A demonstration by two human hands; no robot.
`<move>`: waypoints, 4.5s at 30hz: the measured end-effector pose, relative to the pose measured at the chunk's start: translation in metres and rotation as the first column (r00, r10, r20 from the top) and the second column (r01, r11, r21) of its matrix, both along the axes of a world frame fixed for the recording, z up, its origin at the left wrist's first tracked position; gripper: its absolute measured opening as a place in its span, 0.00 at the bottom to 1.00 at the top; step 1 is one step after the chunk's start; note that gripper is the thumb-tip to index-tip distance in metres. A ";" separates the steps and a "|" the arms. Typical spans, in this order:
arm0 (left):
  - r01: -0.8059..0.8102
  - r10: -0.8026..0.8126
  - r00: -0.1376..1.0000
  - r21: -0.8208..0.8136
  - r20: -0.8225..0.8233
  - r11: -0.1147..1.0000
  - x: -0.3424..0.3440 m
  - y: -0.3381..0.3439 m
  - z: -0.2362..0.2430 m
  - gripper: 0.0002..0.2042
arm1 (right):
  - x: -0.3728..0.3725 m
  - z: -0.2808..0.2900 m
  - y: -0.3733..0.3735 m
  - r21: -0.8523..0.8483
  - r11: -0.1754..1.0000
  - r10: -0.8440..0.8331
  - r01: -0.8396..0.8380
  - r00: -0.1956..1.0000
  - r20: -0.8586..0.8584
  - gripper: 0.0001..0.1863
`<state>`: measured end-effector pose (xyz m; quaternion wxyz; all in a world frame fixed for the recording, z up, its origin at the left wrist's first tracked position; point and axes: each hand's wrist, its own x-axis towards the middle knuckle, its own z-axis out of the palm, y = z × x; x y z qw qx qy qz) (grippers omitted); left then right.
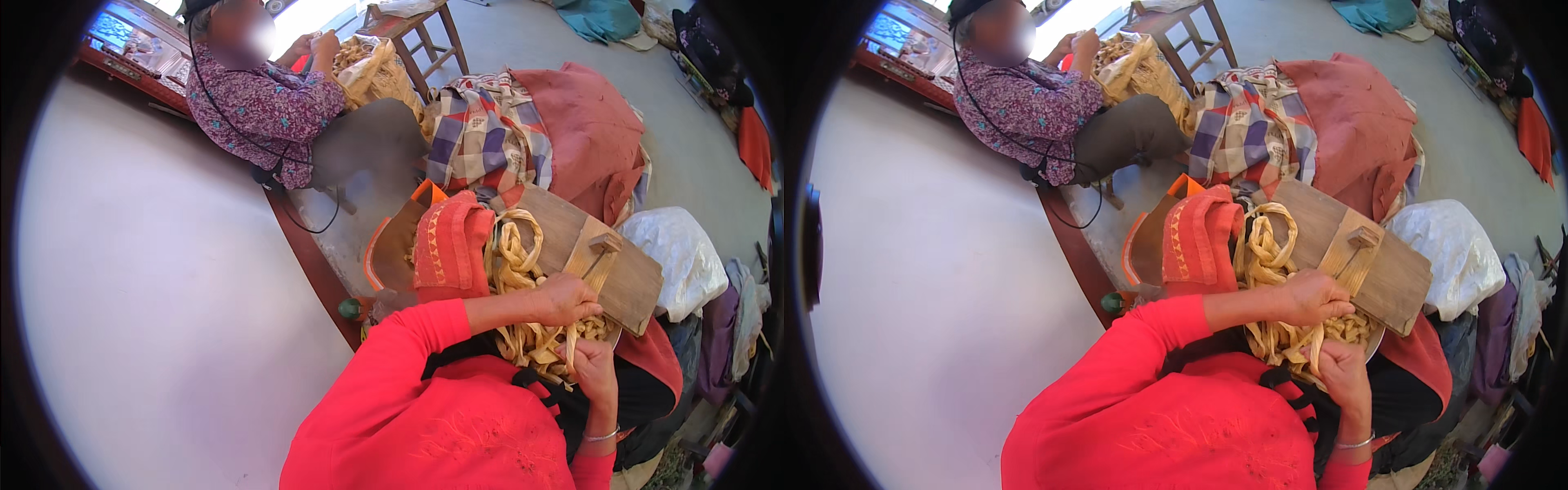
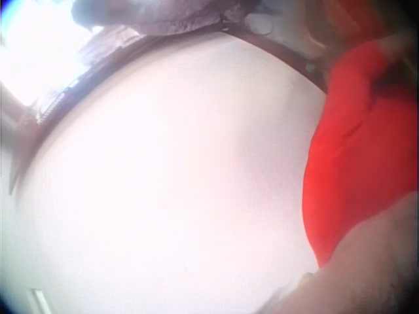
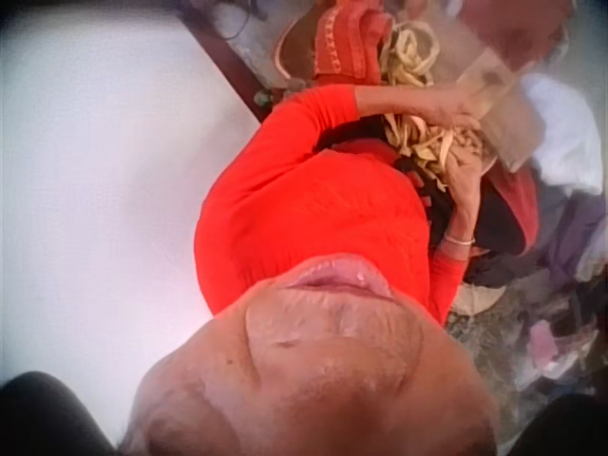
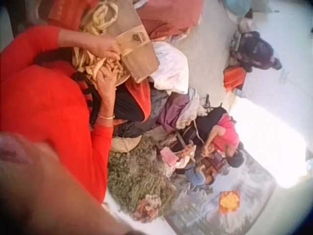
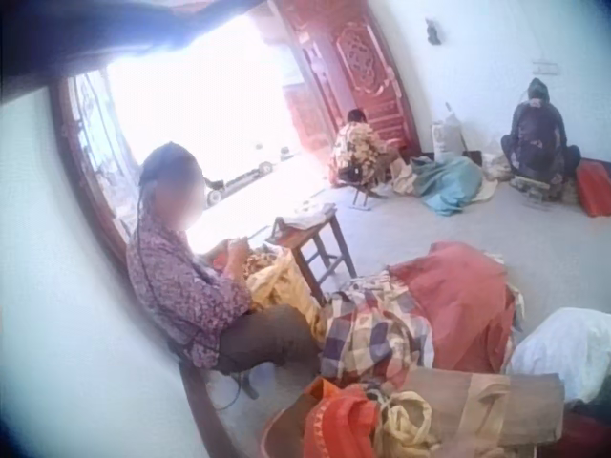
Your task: The person weaves strips of straw by hand, using a wooden jig to hold the material and adding new strips into the pattern.
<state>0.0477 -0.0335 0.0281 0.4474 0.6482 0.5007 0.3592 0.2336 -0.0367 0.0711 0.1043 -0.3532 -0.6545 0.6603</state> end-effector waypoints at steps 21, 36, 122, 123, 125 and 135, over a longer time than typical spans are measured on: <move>-0.099 0.124 0.980 0.159 -0.157 0.982 0.017 -0.025 -0.009 0.04 | -0.005 -0.030 0.026 0.844 0.510 -0.395 0.164 0.917 0.060 0.06; -0.073 0.281 0.903 0.527 -0.326 0.847 0.034 -0.051 -0.010 0.18 | 0.005 -0.077 -0.007 -0.764 0.611 -0.639 0.206 0.698 -0.323 0.12; -0.381 0.380 0.905 0.034 -0.192 0.924 -0.042 0.045 -0.062 0.06 | -0.032 -0.078 0.088 0.455 0.816 -0.430 0.357 0.900 0.066 0.09; -0.373 0.401 0.839 0.149 -0.367 0.916 -0.042 0.044 -0.067 0.06 | -0.027 -0.091 0.085 0.567 0.759 -0.433 0.319 0.899 0.074 0.09; -0.427 0.457 0.842 0.164 -0.286 0.889 -0.046 0.040 -0.063 0.06 | -0.023 -0.090 0.086 0.620 0.711 -0.458 0.331 0.887 0.052 0.10; -0.410 0.609 0.494 -0.451 0.621 0.793 -0.062 -0.004 -0.013 0.09 | 0.014 -0.070 0.031 0.700 0.699 -0.297 0.149 0.950 0.094 0.07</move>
